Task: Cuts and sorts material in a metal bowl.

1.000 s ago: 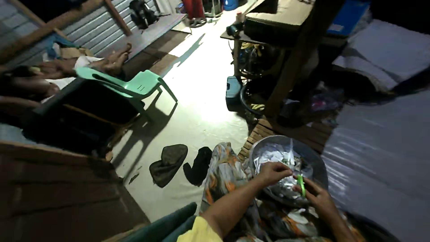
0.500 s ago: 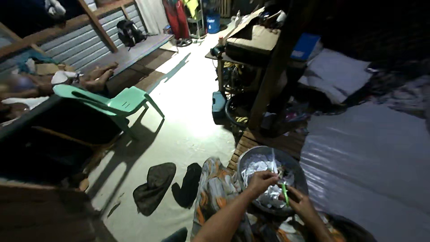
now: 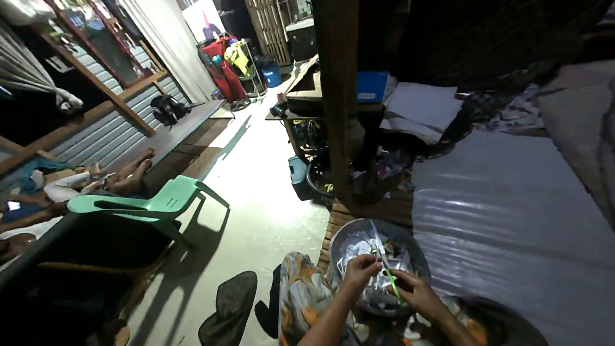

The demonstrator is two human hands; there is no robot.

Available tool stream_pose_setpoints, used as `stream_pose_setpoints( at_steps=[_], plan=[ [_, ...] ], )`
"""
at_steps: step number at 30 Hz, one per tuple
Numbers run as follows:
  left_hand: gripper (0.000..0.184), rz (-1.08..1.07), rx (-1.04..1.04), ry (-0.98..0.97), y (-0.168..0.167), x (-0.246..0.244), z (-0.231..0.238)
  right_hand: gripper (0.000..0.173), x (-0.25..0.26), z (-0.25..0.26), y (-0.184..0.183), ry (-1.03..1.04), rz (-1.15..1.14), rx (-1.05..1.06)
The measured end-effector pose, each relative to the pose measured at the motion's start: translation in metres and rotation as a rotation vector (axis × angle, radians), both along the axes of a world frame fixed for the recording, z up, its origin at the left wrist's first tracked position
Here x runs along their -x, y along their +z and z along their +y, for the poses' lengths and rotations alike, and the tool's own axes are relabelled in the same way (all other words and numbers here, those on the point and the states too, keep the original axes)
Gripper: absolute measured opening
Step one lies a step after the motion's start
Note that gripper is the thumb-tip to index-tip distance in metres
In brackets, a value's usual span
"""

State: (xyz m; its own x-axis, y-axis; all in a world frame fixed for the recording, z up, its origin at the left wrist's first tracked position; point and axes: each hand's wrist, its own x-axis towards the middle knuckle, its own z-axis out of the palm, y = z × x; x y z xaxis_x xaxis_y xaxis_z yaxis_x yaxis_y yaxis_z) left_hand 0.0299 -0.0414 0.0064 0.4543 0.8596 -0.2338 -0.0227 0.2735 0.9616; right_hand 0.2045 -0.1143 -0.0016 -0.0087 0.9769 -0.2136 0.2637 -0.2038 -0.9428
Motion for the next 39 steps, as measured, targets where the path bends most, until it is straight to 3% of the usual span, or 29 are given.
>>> stream_pose_setpoints(
  at_steps=[14,21,39],
  plan=[
    [0.025,-0.009,0.03,0.058,-0.001,-0.007,-0.001,0.044,0.002,-0.001,0.002,0.016,-0.081,0.018],
    [0.015,-0.006,0.093,0.077,-0.007,0.007,-0.002,0.042,0.004,0.002,0.001,0.044,-0.103,0.051],
    [0.01,-0.084,0.117,0.121,-0.011,0.001,-0.004,0.042,0.002,0.0,0.0,0.059,-0.117,0.053]
  ],
)
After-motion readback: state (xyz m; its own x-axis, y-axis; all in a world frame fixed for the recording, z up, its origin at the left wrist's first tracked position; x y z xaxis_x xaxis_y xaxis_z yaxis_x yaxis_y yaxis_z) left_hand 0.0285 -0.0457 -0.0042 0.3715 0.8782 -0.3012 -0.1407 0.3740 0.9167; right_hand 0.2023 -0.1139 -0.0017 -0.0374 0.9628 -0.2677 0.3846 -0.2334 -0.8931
